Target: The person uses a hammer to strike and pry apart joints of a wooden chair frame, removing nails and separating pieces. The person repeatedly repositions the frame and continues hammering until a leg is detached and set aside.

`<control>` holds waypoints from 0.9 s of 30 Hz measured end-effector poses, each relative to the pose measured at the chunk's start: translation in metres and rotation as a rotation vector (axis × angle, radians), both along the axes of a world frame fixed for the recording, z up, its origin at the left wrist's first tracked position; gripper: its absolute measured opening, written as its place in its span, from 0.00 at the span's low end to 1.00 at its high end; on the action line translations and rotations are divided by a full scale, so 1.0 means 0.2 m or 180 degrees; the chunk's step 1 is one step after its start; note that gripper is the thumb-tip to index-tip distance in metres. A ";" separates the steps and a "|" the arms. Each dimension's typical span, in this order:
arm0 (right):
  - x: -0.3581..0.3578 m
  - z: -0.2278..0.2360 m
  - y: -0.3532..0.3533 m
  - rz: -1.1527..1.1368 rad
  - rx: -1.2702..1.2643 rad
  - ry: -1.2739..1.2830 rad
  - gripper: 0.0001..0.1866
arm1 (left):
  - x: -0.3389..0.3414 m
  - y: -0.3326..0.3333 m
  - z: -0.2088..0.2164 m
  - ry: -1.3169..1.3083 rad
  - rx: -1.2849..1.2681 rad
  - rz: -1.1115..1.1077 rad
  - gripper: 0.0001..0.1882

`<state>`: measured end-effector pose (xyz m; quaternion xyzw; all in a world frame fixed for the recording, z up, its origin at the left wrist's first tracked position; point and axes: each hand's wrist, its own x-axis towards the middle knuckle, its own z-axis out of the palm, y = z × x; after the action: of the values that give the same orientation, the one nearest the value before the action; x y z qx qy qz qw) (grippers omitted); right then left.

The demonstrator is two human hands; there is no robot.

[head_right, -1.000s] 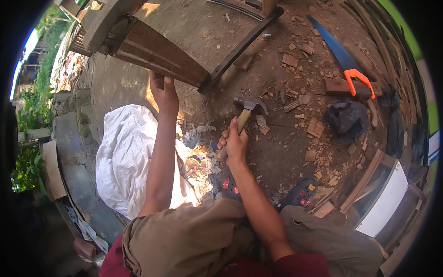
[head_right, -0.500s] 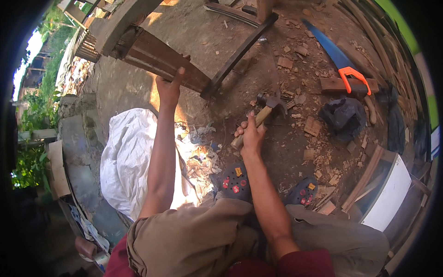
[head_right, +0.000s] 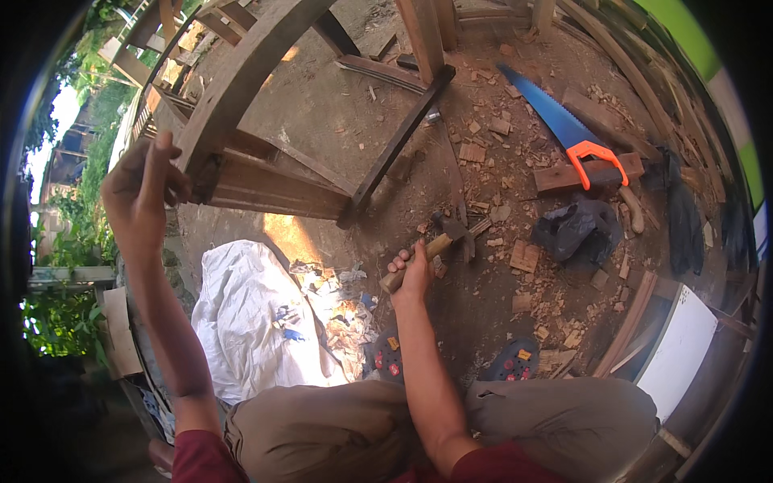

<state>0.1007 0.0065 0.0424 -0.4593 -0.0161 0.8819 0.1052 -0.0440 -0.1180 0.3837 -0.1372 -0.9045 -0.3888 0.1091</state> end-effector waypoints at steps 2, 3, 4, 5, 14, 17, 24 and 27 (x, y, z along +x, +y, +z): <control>-0.03 0.04 0.02 0.0018 -0.0108 -0.0076 0.12 | -0.23 0.15 0.04 0.0933 -0.0236 -0.0400 0.18; -0.04 0.06 0.03 0.0025 -0.0164 -0.0139 0.12 | -0.34 0.24 0.04 0.1072 -0.0557 -0.0457 0.25; -0.06 0.11 0.04 0.0067 -0.0298 -0.0150 0.10 | -0.43 0.31 0.04 0.1311 -0.1420 -0.0547 0.39; -0.08 0.13 0.10 0.0070 -0.0366 -0.0180 0.09 | -0.50 0.42 -0.02 0.0955 -0.1698 -0.0572 0.42; -0.69 0.19 0.79 -0.0692 0.0170 -0.0626 0.15 | -0.63 0.69 0.03 -0.0831 -0.2050 0.0015 0.43; -1.08 0.19 0.98 -0.0946 0.0255 -0.0731 0.21 | -0.64 0.74 0.03 -0.0872 -0.1942 -0.0050 0.40; -1.36 0.34 0.95 -0.0162 -0.0347 -0.0520 0.23 | -0.68 0.71 0.06 -0.0943 -0.1853 -0.0010 0.38; -1.36 0.42 0.87 -0.0153 0.0158 -0.1062 0.21 | -0.68 0.68 0.03 -0.0847 -0.1798 -0.0059 0.38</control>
<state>-0.1715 0.1803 0.1273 -0.5968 -0.0441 0.7900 0.1334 -0.1804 0.0187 0.3892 -0.1183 -0.9818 -0.1377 -0.0562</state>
